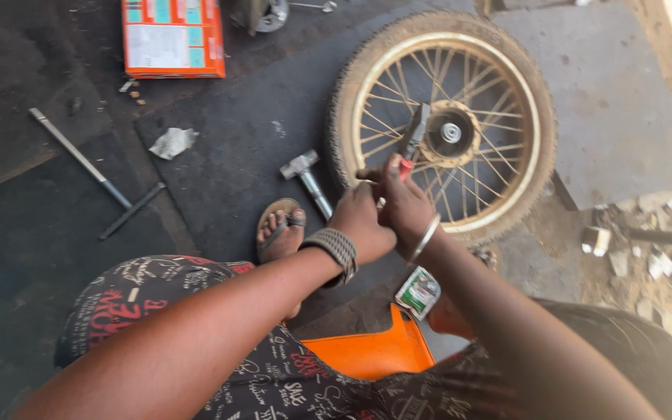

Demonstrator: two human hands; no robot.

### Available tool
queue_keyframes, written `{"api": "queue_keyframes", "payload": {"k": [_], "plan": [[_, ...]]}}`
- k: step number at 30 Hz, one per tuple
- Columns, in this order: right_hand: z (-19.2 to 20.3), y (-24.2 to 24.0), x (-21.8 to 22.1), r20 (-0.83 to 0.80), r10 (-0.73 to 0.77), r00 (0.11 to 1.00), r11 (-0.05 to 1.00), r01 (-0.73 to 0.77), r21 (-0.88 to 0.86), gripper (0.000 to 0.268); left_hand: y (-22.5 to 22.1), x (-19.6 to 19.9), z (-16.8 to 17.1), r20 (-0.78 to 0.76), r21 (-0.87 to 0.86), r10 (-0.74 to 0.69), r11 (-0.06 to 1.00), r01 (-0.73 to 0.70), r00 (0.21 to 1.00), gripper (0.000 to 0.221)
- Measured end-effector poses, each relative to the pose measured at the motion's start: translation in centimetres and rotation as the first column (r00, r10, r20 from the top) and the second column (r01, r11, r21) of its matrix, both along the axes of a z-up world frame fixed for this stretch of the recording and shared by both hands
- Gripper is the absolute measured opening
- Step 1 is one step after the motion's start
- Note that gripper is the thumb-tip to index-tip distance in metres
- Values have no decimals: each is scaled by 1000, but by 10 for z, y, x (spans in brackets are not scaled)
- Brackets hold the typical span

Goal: Repairing and cleaning the hub and spokes of a motorcycle wheel using various tools.

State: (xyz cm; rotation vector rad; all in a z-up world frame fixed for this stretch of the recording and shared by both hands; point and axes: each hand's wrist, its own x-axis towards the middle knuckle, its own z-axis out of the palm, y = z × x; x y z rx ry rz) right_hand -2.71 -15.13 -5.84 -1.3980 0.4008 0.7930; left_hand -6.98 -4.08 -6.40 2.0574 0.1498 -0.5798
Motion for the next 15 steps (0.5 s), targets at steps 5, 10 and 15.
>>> {"api": "queue_keyframes", "payload": {"k": [5, 10, 15], "plan": [[-14, 62, 12, 59, 174, 983, 970, -181, 165, 60, 51, 7, -7, -67, 39, 315, 949, -313, 947, 59], [-76, 91, 19, 270, 413, 870, 907, -418, -41, 59, 148, 24, -18, -108, 286, 260, 933, -221, 959, 39], [-179, 69, -15, 255, 708, 659, 643, -452, -618, 55, 230, 35, -89, -157, 486, 84, 874, 3, 984, 43]]}}
